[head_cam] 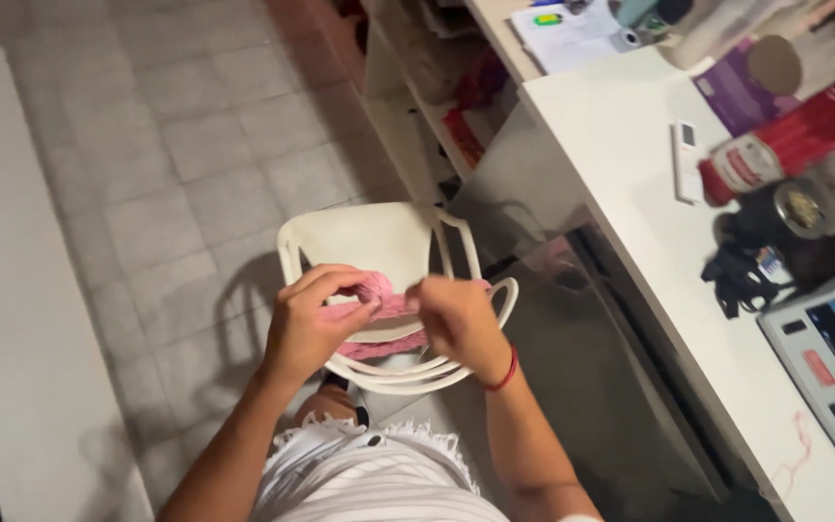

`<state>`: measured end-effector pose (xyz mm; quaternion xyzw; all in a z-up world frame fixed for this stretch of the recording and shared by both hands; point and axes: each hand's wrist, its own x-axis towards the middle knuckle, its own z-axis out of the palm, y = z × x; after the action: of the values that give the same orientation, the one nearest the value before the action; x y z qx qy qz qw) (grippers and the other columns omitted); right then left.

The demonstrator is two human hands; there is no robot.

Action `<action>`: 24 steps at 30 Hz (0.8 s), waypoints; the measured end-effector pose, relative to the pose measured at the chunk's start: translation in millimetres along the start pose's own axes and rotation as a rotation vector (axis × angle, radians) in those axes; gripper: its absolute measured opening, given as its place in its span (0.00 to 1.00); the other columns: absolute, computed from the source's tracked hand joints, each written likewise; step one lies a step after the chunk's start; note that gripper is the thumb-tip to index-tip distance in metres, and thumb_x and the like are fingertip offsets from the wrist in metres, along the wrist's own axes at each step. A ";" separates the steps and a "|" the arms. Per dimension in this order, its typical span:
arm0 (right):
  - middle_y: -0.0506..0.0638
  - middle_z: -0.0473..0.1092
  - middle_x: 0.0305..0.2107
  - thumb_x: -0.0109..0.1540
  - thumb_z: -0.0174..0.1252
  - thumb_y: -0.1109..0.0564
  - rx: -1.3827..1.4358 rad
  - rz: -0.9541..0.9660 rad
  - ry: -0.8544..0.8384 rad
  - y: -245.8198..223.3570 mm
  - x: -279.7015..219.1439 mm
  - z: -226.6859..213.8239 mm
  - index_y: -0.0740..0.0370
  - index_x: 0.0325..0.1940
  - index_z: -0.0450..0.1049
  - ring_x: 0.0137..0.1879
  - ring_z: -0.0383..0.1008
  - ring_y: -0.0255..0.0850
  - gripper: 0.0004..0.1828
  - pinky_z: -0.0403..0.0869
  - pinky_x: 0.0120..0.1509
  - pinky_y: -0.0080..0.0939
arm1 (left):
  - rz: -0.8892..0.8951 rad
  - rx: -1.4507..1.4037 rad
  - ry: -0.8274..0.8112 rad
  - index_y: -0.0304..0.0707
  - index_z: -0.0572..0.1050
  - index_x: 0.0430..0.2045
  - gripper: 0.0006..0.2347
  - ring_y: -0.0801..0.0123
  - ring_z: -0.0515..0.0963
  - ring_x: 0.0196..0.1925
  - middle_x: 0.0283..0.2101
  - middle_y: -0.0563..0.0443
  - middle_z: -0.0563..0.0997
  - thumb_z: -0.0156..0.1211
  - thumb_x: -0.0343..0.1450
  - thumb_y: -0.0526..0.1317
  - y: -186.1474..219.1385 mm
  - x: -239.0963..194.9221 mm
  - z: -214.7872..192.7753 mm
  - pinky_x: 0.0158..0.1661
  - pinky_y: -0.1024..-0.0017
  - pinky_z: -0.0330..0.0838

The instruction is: The person rolls a pink yarn into a ball by hand while standing in a room. The yarn is pulled from a larger skein resting on a nearby chair and wound into a compact ball.

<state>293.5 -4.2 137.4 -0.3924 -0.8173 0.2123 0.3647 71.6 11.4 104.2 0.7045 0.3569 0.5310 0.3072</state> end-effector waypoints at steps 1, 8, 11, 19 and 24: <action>0.49 0.61 0.18 0.62 0.51 0.66 0.011 -0.008 -0.015 5.6 10.6 3.4 0.55 0.28 0.67 0.24 0.69 0.55 0.10 0.71 0.32 0.41 | -0.010 0.010 0.014 0.30 0.82 0.37 0.12 0.61 0.86 0.36 0.37 0.44 0.84 0.76 0.63 0.33 6.4 -2.4 -2.7 0.38 0.73 0.83; 0.54 0.66 0.18 0.63 0.54 0.62 0.149 0.007 -0.130 39.2 17.6 74.8 0.59 0.29 0.68 0.25 0.70 0.57 0.08 0.71 0.34 0.48 | -0.138 -0.377 0.106 0.24 0.82 0.37 0.13 0.62 0.86 0.37 0.39 0.39 0.85 0.76 0.60 0.28 9.0 -13.1 -23.2 0.42 0.67 0.83; 0.53 0.64 0.15 0.60 0.56 0.66 0.066 -0.044 -0.234 12.0 17.2 69.5 0.59 0.27 0.67 0.23 0.70 0.57 0.08 0.70 0.31 0.48 | -0.076 -0.115 0.235 0.28 0.82 0.37 0.13 0.62 0.86 0.36 0.39 0.43 0.84 0.77 0.61 0.31 -1.5 -5.4 -41.0 0.40 0.70 0.82; 0.49 0.61 0.14 0.65 0.53 0.62 0.059 -0.052 0.006 22.5 92.0 66.0 0.58 0.28 0.70 0.20 0.67 0.53 0.10 0.69 0.30 0.42 | -0.024 -0.018 -0.078 0.30 0.81 0.34 0.12 0.48 0.87 0.37 0.38 0.39 0.85 0.76 0.60 0.34 -12.4 18.5 -74.2 0.37 0.60 0.80; 0.61 0.70 0.22 0.59 0.57 0.66 0.150 0.072 -0.034 10.6 117.9 118.9 0.64 0.32 0.71 0.29 0.72 0.66 0.02 0.73 0.35 0.58 | -0.044 -0.385 -0.125 0.27 0.83 0.36 0.14 0.63 0.87 0.35 0.38 0.41 0.86 0.77 0.59 0.29 -41.8 62.6 -108.4 0.38 0.69 0.83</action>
<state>157.7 88.8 104.7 -0.3895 -0.7905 0.2926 0.3711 -29.4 92.4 130.1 0.6563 0.2443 0.5380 0.4692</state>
